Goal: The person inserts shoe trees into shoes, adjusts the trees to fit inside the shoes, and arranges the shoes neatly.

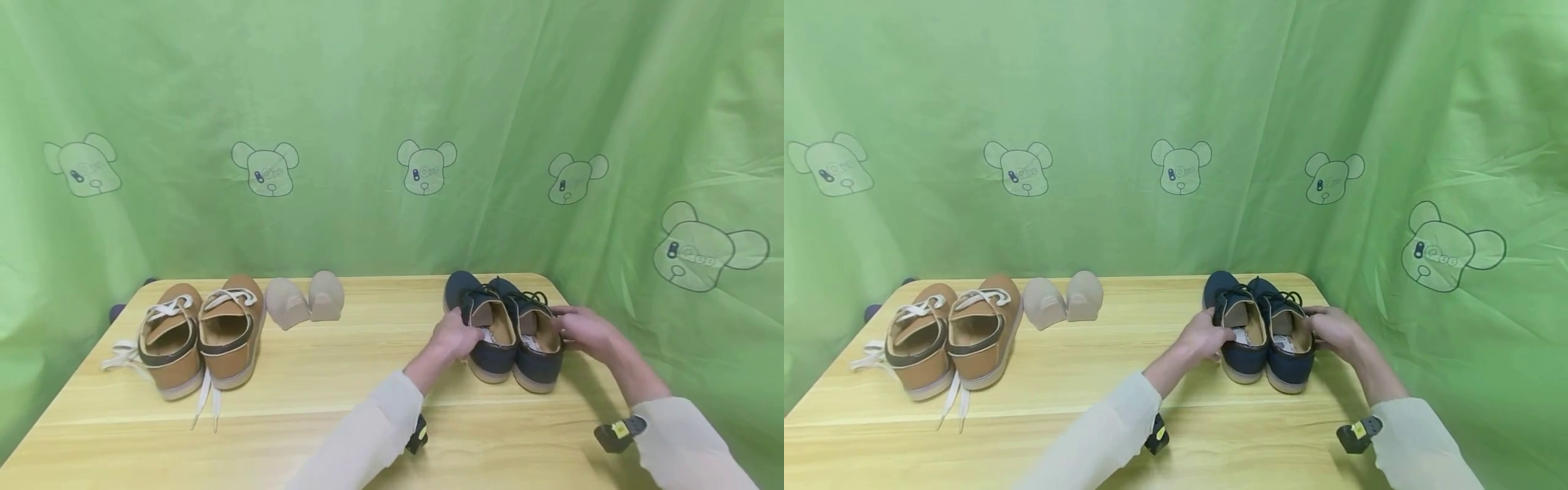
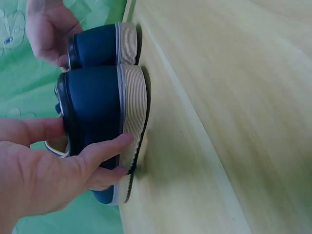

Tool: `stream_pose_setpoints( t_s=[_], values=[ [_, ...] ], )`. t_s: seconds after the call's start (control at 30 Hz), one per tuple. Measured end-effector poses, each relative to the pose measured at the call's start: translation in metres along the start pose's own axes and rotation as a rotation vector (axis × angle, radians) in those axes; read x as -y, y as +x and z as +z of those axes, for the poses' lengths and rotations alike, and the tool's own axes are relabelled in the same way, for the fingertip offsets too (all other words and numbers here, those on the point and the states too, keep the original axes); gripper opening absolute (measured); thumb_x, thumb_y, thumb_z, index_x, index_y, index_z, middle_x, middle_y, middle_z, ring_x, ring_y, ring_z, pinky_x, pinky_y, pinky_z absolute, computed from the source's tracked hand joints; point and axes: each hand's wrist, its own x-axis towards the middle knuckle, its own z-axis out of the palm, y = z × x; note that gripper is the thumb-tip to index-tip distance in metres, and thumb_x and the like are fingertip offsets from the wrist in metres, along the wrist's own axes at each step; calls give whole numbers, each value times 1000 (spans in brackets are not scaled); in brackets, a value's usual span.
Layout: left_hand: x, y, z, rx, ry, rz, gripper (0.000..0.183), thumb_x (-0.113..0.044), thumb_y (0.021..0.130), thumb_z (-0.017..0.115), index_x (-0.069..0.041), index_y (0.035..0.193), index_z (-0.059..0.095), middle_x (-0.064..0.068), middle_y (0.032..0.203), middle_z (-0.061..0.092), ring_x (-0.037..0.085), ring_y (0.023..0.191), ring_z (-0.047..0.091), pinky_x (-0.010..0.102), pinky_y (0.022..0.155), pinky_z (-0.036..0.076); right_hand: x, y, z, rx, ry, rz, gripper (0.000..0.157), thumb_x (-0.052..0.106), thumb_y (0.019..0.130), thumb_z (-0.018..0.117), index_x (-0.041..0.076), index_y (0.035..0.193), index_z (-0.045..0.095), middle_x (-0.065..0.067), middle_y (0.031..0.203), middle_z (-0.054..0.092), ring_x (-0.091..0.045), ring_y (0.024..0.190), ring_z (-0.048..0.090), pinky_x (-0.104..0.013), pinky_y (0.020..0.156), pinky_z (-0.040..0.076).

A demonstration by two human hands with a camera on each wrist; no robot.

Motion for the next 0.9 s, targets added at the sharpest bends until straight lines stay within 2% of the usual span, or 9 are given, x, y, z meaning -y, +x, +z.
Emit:
stream_pose_setpoints(
  t_s=[0.07,0.17,0.23,0.33,0.43,0.5,0.57,0.67,0.9],
  values=[
    [0,-5,-1,19,25,9,75,-16,88,71,0,153,36,24,127,63,33,77,68,46,70,59,1,-4,-2,34,-16,13,78,-1,84,53,-27,147,14,-40,129,49,-23,100,64,-40,90,59],
    [1,-12,-2,42,9,5,77,-19,91,69,0,154,30,23,117,65,33,71,65,47,65,57,1,-9,-3,89,-19,45,67,1,87,52,-27,142,24,-34,119,55,-26,98,66,-43,89,59],
    [2,-15,0,55,-29,-6,69,-18,92,69,0,150,36,21,107,67,34,67,66,47,60,55,-1,-11,-2,127,1,47,58,1,89,50,-26,135,29,-28,111,58,-25,97,67,-43,89,60],
    [3,-21,4,58,-69,-18,64,-17,92,67,3,147,40,19,104,65,30,68,64,43,58,53,-4,-11,3,159,29,31,61,-3,87,47,-27,138,24,-22,105,60,-23,95,67,-45,90,60],
    [3,-24,10,47,-65,-13,67,-21,93,65,4,149,38,21,123,64,29,94,67,43,75,57,-5,-10,4,154,33,7,76,-6,86,46,-32,142,4,-23,104,61,-21,94,67,-46,90,60],
    [4,-24,15,33,-61,-10,76,-25,94,65,1,155,29,22,139,58,30,116,63,43,93,54,-6,-9,3,140,22,-3,76,-6,85,45,-33,142,2,-20,100,62,-20,91,66,-45,88,61],
    [4,-23,19,18,-73,-9,76,-28,94,65,-2,156,30,20,148,53,31,132,56,43,106,48,-7,-8,1,124,23,-2,74,-7,86,45,-32,143,5,-17,97,62,-18,90,66,-43,87,61],
    [5,-19,22,-5,-114,-10,75,-29,94,65,-5,156,32,19,148,53,33,136,53,45,111,44,-9,-6,-1,110,20,-10,73,-6,87,44,-32,142,5,-15,96,62,-18,89,66,-43,87,61],
    [4,-15,27,-22,-157,-32,77,-34,96,63,-10,160,28,15,157,45,31,145,44,44,118,37,-7,2,-6,51,5,-6,76,-6,89,46,-31,144,-1,-24,102,65,-22,90,69,-47,89,60]
  ],
)
